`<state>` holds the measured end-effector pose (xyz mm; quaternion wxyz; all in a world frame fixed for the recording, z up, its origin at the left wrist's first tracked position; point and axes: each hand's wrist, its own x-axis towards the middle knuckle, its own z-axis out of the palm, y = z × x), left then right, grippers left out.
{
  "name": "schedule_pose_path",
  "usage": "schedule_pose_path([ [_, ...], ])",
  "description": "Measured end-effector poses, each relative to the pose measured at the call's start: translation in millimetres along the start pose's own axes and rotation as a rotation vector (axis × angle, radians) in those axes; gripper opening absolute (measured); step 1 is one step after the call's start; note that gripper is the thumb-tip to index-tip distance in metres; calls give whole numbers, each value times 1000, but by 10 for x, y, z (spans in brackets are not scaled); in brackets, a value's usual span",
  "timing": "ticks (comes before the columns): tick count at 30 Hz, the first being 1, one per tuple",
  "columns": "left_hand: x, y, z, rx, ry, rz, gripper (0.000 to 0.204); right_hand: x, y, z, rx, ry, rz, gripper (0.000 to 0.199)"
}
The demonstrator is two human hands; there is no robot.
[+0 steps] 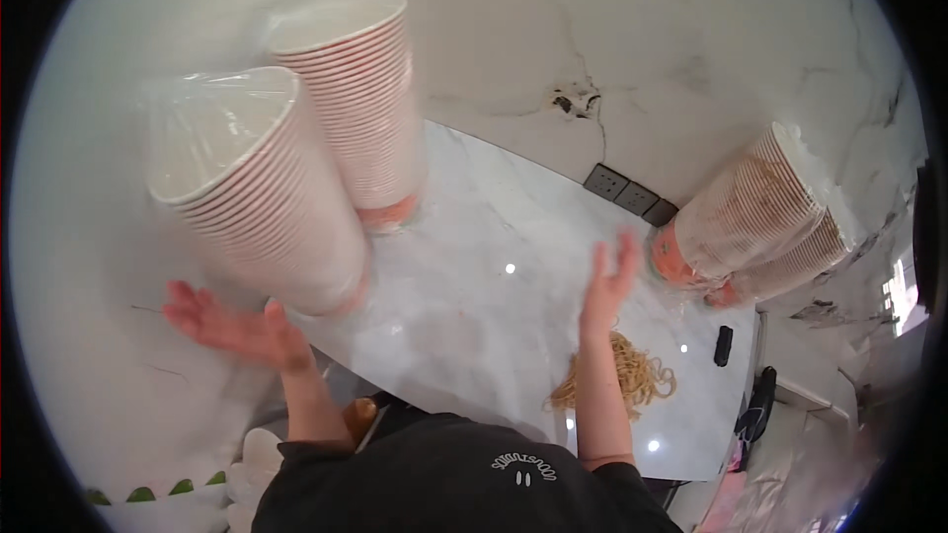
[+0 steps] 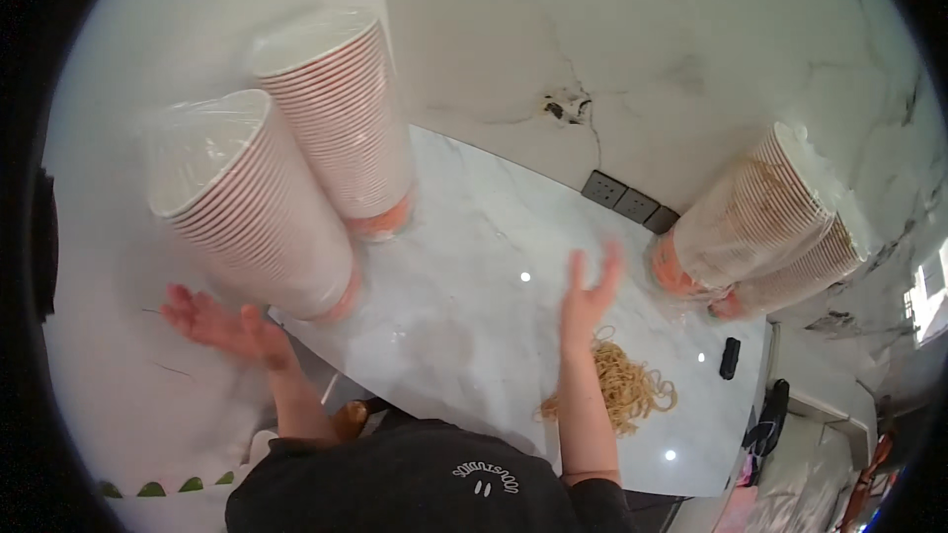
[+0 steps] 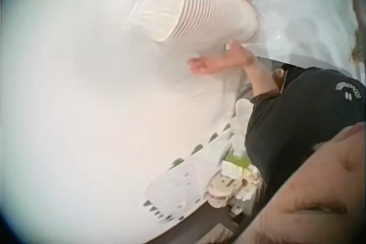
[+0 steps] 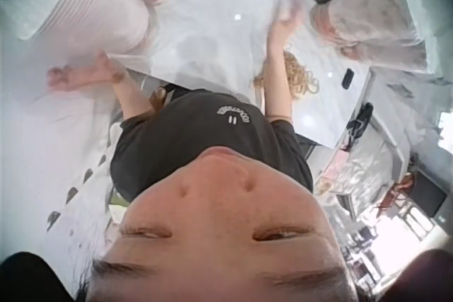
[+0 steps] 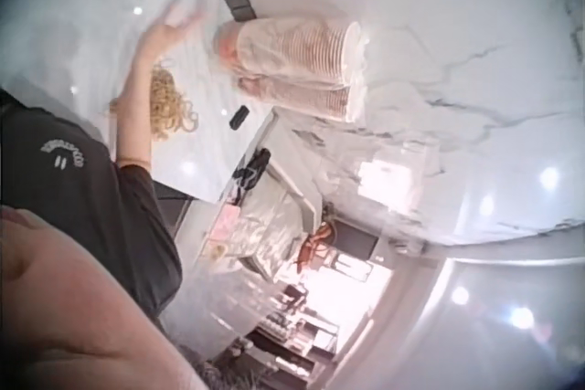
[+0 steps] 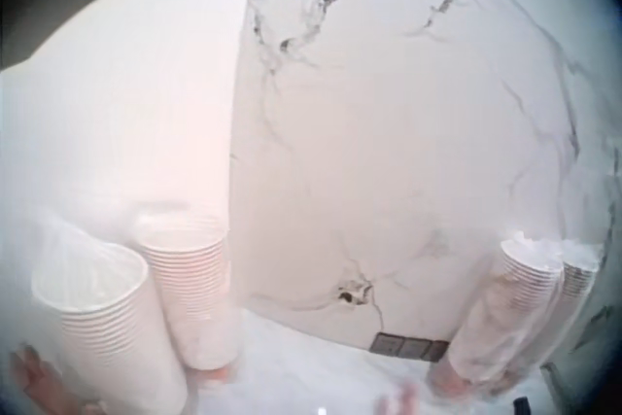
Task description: Organizing and bundling paper cups using rubber bands on a workbench.
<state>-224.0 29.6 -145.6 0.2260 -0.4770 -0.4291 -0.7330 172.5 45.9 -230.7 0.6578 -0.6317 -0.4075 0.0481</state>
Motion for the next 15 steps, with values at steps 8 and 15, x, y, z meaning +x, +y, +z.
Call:
schedule_pose_path([
  [8, 636, -278, -59, -341, -22, -233, 100, -172, -2068, 952, 325, -589, -643, 31],
  [15, 173, 401, -162, -813, -89, 240, 42, 584, -2381, 2158, 76, -353, -853, 46],
])
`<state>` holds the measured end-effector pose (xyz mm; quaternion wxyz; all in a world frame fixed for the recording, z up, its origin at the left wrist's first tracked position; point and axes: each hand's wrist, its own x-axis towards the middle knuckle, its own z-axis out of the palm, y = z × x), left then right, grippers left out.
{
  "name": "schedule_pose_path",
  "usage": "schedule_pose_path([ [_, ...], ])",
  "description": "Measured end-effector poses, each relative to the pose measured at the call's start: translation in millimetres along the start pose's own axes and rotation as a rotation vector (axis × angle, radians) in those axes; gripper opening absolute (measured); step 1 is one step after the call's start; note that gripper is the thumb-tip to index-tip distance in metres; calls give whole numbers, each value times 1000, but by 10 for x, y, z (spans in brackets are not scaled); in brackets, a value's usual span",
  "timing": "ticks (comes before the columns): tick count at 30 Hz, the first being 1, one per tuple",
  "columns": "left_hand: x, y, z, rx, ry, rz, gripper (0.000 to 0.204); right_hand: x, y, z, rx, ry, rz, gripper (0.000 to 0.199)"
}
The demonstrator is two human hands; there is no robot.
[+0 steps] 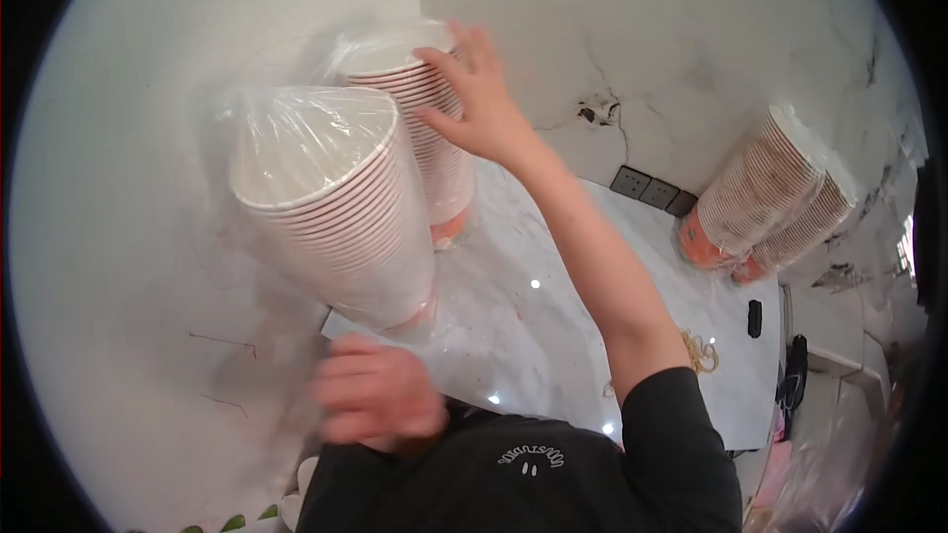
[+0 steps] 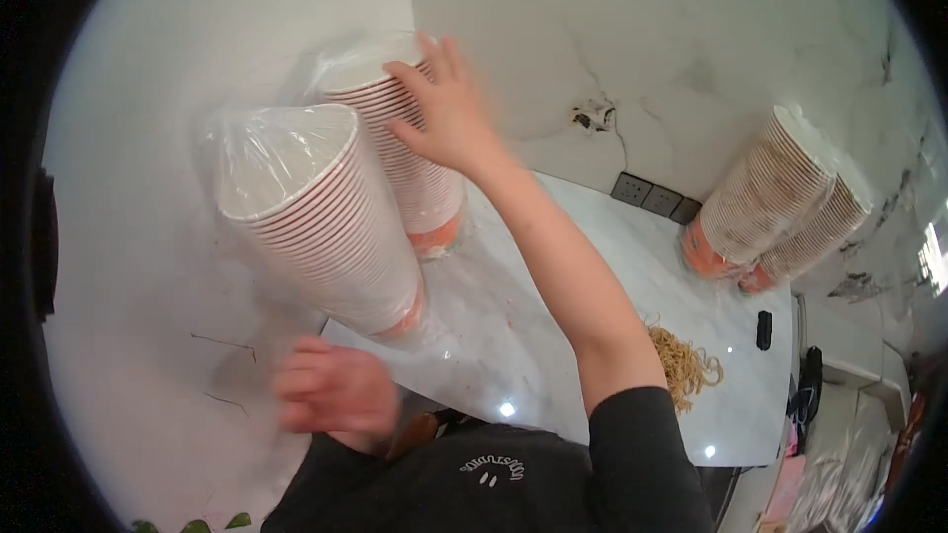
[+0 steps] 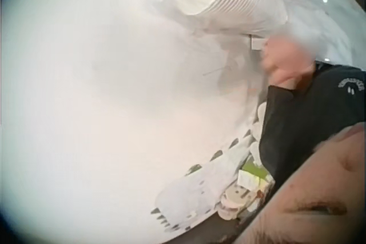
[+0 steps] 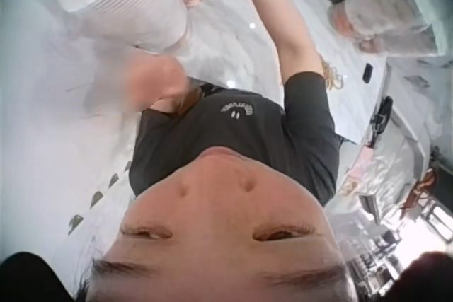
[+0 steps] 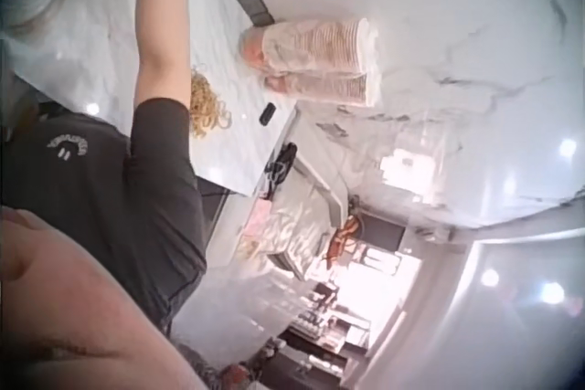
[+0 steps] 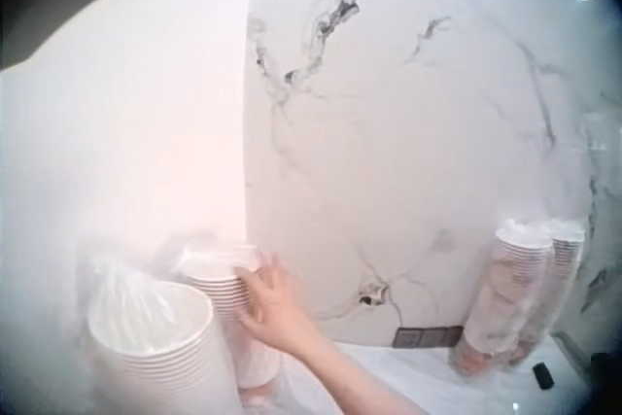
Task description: Organizing and bundling paper cups using rubber bands on a workbench.
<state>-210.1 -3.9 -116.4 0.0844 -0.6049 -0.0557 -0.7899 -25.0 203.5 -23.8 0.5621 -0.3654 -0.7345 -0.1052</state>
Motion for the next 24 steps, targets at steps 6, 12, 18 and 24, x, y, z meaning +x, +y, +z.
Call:
schedule_pose_path([
  [6, -556, -174, 254, 139, -496, -492, 38, -70, 150, -429, 13, -183, 25, 41],
  [12, -672, -361, 316, 43, -549, -629, 55, -530, -2, -1311, -56, -63, 161, 38],
  [18, -973, -526, 913, 21, -567, -813, 112, -798, -203, -2088, -126, -36, 208, 43],
  [24, -838, -632, 1660, -367, -449, -984, 142, -945, -373, -2491, -114, -44, 240, 51],
])
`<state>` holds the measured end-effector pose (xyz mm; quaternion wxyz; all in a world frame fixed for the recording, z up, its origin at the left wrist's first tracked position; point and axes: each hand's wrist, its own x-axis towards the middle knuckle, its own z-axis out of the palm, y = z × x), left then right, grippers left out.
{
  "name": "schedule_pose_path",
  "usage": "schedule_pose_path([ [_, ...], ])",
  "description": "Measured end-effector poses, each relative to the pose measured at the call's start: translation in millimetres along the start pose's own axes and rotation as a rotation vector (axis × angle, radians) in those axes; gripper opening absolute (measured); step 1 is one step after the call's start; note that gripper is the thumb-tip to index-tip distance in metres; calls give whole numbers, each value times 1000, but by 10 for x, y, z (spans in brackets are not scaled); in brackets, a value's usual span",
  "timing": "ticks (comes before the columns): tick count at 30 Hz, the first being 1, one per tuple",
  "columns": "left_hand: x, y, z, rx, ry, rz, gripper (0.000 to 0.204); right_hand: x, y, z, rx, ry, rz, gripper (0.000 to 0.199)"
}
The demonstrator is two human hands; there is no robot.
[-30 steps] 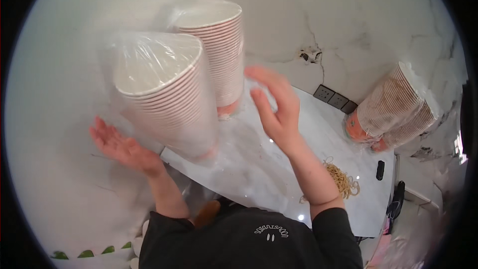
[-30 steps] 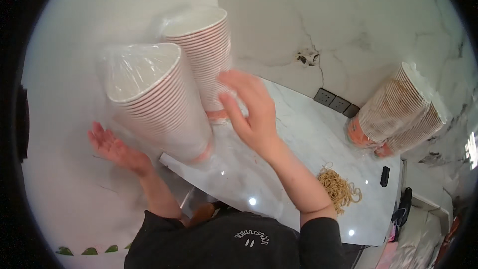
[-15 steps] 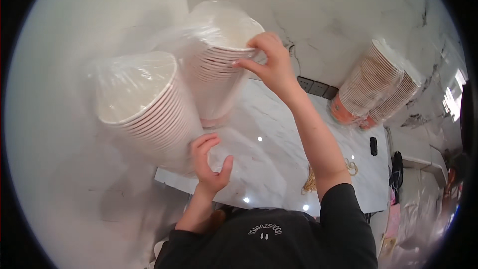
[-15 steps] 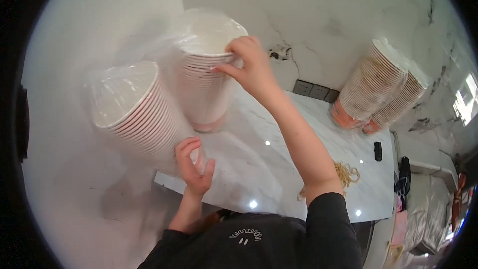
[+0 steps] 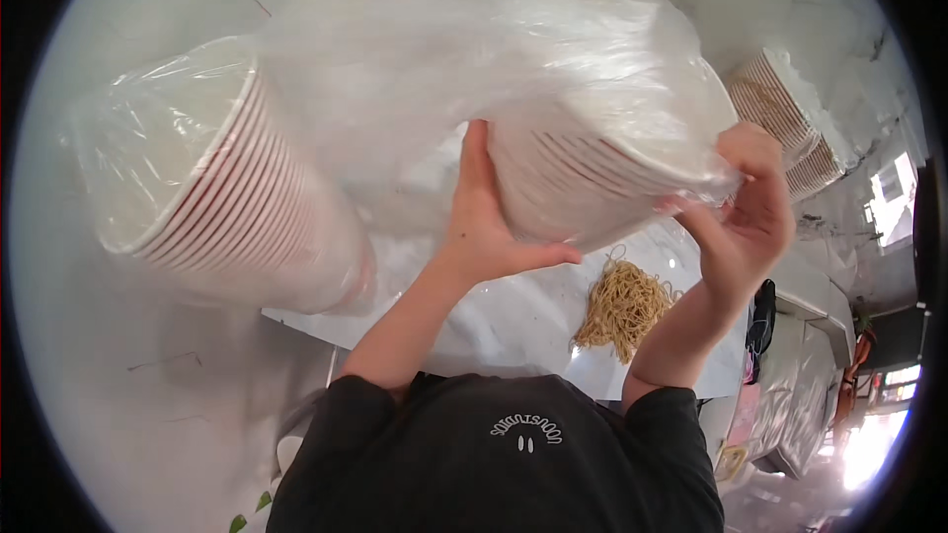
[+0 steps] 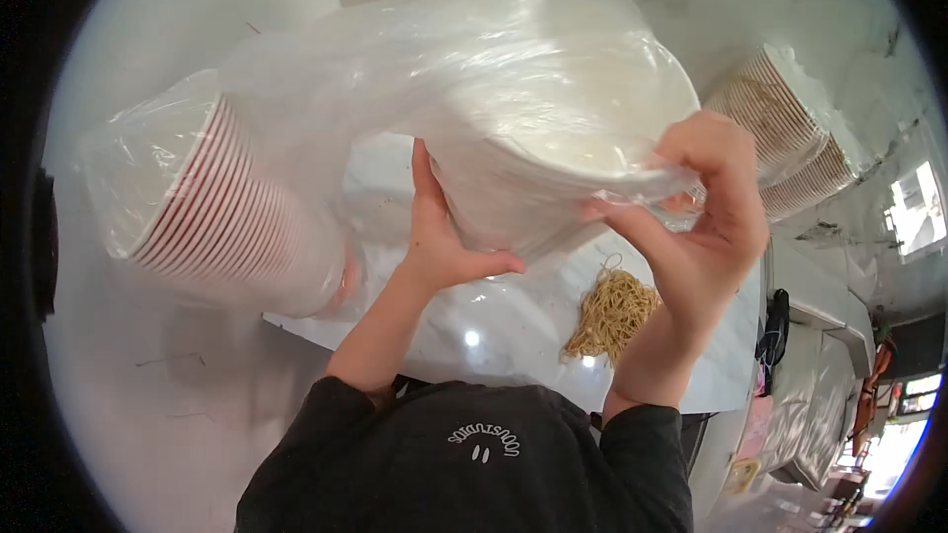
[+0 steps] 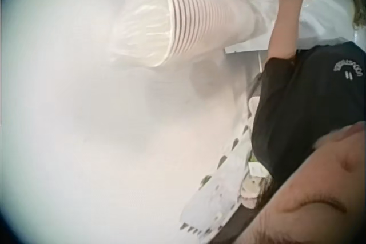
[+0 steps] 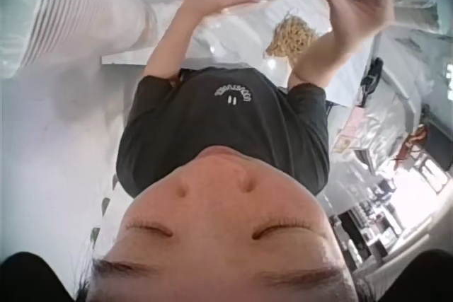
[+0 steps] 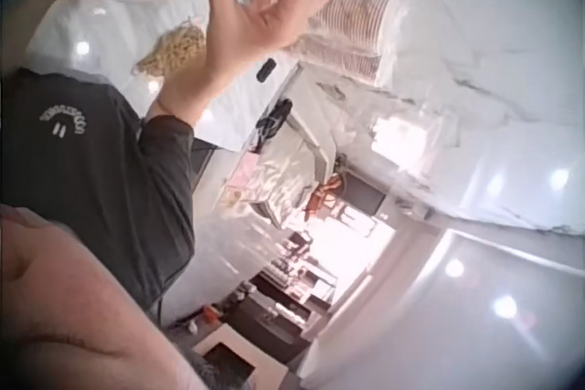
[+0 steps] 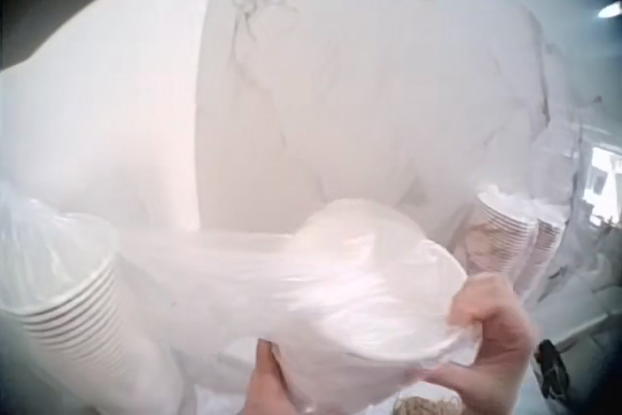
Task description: Organizing and bundling paper cups using rubber bands on a workbench.
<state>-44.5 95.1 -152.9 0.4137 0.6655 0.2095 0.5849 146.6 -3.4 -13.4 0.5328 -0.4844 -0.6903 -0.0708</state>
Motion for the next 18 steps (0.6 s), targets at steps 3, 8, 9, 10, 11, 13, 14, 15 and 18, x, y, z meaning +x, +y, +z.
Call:
schedule_pose_path([
  [3, 47, -148, 126, -106, -32, -37, 130, -78, 155, 29, 100, 212, -23, 120],
  [8, -288, -492, 283, -397, -67, -416, 147, -858, 814, 400, 448, 111, 610, 154],
  [9, -541, -839, 284, 90, -183, -212, 137, -1161, 1006, 525, 437, 86, 626, 153],
  [10, -664, -1032, 227, 585, -286, 1, 128, -1298, 901, 773, 601, 197, 820, 149],
  [11, -463, -754, 253, 550, -330, 188, 122, -1644, 1119, 794, 605, 42, 849, 143],
  [13, -731, -907, 256, 187, -108, -308, 109, -2279, 1439, 995, 473, -108, 731, 131],
  [14, -908, -1098, 174, 187, -117, -300, 109, -2473, 1456, 1099, 337, -102, 598, 123],
  [15, -1017, -1251, 16, 420, -393, -335, 108, -2580, 1384, 1135, 285, -229, 698, 117],
  [18, -1426, -1360, -343, 850, -761, -317, 114, -2734, 1192, 1080, 80, -421, 589, 94],
])
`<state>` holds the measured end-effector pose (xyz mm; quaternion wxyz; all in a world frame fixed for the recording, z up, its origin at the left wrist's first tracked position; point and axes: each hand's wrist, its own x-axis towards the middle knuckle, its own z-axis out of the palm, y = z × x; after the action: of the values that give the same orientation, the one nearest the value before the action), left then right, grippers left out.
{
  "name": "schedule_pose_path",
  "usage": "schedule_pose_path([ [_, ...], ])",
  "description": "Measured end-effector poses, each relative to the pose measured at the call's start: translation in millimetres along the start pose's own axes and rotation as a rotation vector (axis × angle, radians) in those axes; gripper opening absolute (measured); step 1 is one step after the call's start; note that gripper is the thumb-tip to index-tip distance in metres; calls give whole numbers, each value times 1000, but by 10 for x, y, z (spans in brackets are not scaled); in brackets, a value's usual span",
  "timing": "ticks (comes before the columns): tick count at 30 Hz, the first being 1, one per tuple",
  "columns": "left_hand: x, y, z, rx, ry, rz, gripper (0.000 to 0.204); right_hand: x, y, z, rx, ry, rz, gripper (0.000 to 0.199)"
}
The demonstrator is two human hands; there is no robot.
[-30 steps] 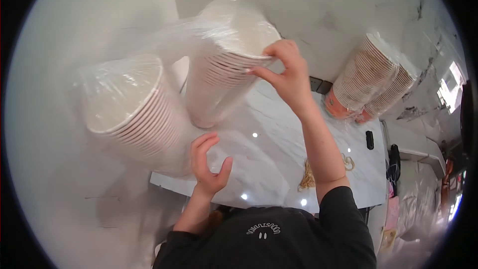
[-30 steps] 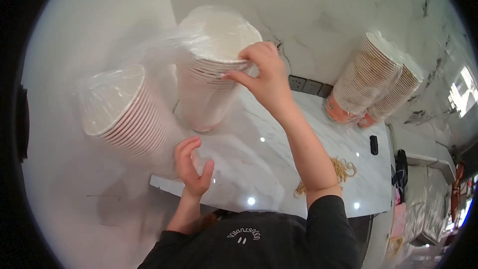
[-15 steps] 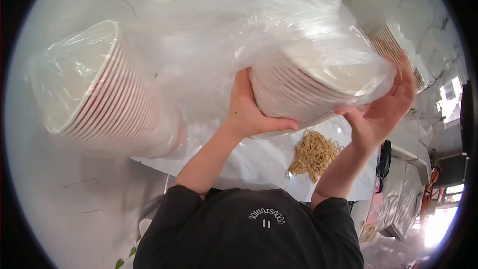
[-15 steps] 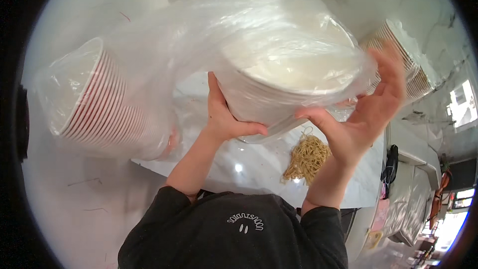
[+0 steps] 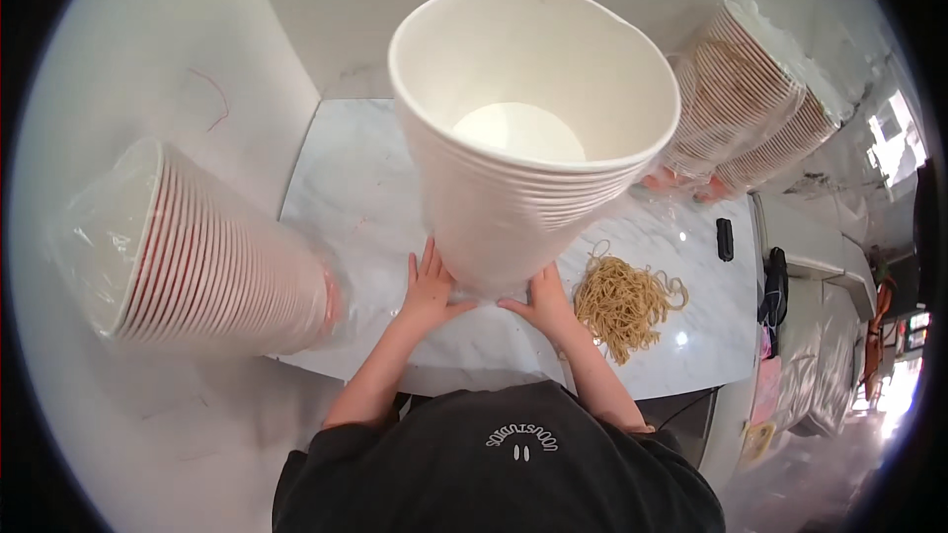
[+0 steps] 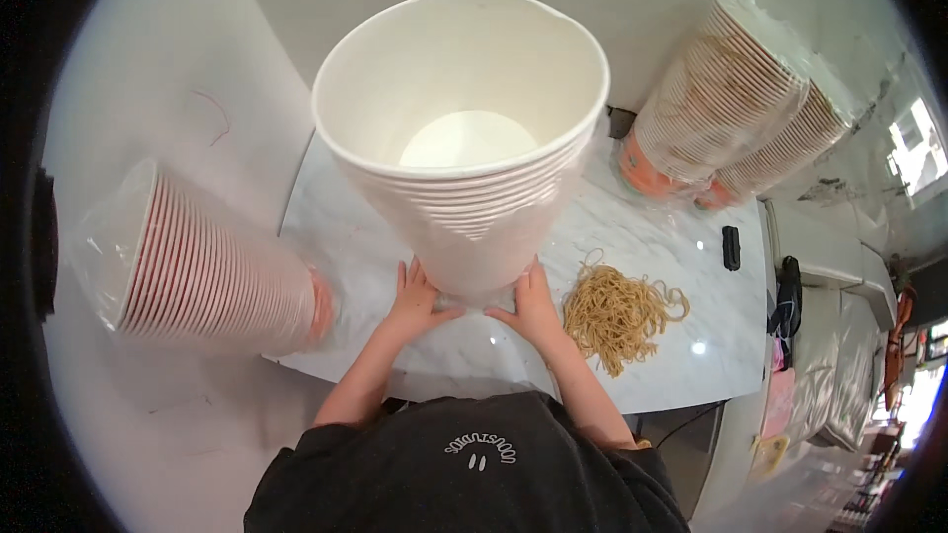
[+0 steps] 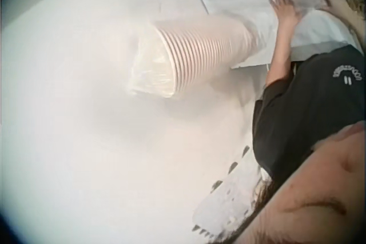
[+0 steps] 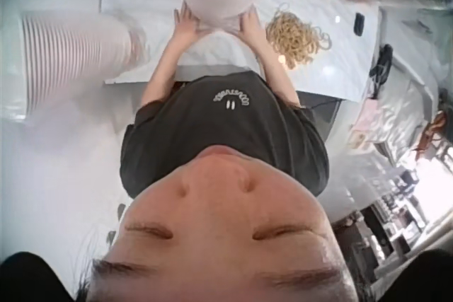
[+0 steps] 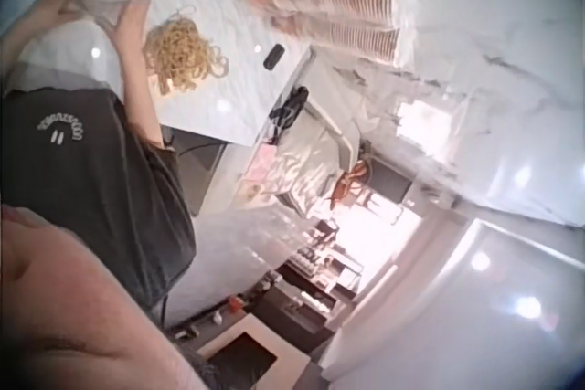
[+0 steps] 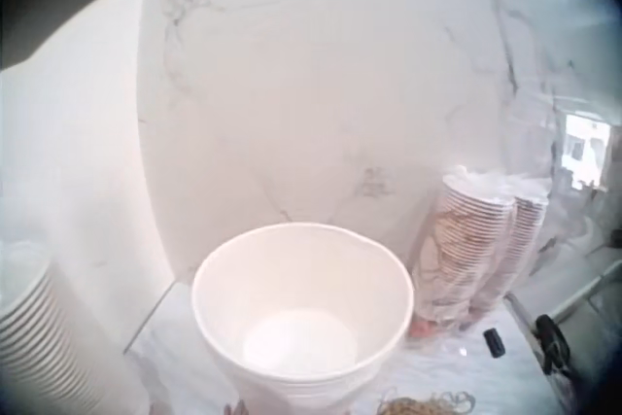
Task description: Organizing and bundling paper cups using rubber bands on a workbench.
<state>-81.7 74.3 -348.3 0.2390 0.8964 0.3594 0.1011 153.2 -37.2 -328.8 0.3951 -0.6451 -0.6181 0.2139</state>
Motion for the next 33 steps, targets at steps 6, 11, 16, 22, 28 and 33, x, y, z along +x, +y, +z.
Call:
schedule_pose_path([
  [6, -190, 655, -1374, -265, 18, -59, 116, -9, -308, -642, 8, 42, 87, 142],
  [11, -6, 1517, -2406, -442, 929, 417, 91, 468, -781, -928, 487, 200, -88, 162],
  [16, 356, 2187, -2846, -5, 813, 560, 56, 493, -652, -368, 442, 279, 16, 157],
  [22, 317, 2146, -2857, 68, 711, 299, 34, -8, 60, 295, 63, 84, 123, 138],
  [28, 166, 1847, -2972, 56, 824, 461, 46, -232, -171, 380, -35, 294, 126, 128],
  [33, -336, 1541, -2858, 82, 908, 477, 57, -283, -37, 399, 955, 428, 623, 93],
])
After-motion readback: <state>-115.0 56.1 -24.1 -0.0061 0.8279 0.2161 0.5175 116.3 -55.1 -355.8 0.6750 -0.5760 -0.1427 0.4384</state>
